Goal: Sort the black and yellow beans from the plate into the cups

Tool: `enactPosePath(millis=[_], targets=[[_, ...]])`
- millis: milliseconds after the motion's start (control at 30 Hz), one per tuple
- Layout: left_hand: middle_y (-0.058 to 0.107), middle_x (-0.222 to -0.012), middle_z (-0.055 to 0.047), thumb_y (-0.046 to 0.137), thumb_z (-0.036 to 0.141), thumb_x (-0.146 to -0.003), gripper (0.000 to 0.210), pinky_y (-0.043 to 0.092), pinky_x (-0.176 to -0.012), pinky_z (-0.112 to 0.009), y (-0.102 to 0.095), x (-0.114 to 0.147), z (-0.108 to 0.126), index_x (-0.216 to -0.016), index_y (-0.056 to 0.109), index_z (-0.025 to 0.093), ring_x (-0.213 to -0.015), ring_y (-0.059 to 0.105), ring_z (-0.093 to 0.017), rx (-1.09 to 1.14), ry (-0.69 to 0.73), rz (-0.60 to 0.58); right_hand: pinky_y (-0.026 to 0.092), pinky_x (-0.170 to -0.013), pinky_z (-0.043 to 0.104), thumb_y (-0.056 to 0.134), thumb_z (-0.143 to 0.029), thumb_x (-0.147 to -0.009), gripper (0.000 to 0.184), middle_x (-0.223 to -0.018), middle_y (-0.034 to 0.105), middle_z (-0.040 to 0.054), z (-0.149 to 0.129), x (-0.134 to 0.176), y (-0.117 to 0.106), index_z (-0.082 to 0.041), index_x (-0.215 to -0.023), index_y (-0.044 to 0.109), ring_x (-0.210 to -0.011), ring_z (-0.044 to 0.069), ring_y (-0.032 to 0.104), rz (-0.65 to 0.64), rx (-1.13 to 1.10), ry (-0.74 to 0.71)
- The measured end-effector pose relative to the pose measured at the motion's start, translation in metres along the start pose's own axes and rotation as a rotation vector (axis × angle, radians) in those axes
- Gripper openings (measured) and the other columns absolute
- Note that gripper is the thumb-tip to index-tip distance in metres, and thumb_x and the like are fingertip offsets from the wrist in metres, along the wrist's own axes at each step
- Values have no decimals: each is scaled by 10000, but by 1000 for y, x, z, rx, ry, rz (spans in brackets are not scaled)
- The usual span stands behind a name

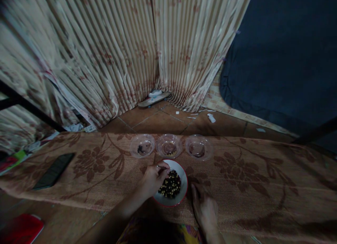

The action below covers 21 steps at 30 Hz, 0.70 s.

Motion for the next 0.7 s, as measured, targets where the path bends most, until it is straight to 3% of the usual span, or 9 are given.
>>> enactPosePath(millis=[700], targets=[[686,-698,4,516,208,-860,156,483,-632,-198,1,1,1,-813,665,198,-669,656,-135,-30,36,33,522,-691,296,352,-517,-927,457,-994,739,70,-1,1,-1,-228,-1000,699,-852,229,711,10,-4,13]])
Point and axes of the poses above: each hand's wrist, its own x-axis away from the middle knuckle, its own y-axis out of the palm, z = x × y, the point moved 4 cm from there along -x, towards the middle knuckle
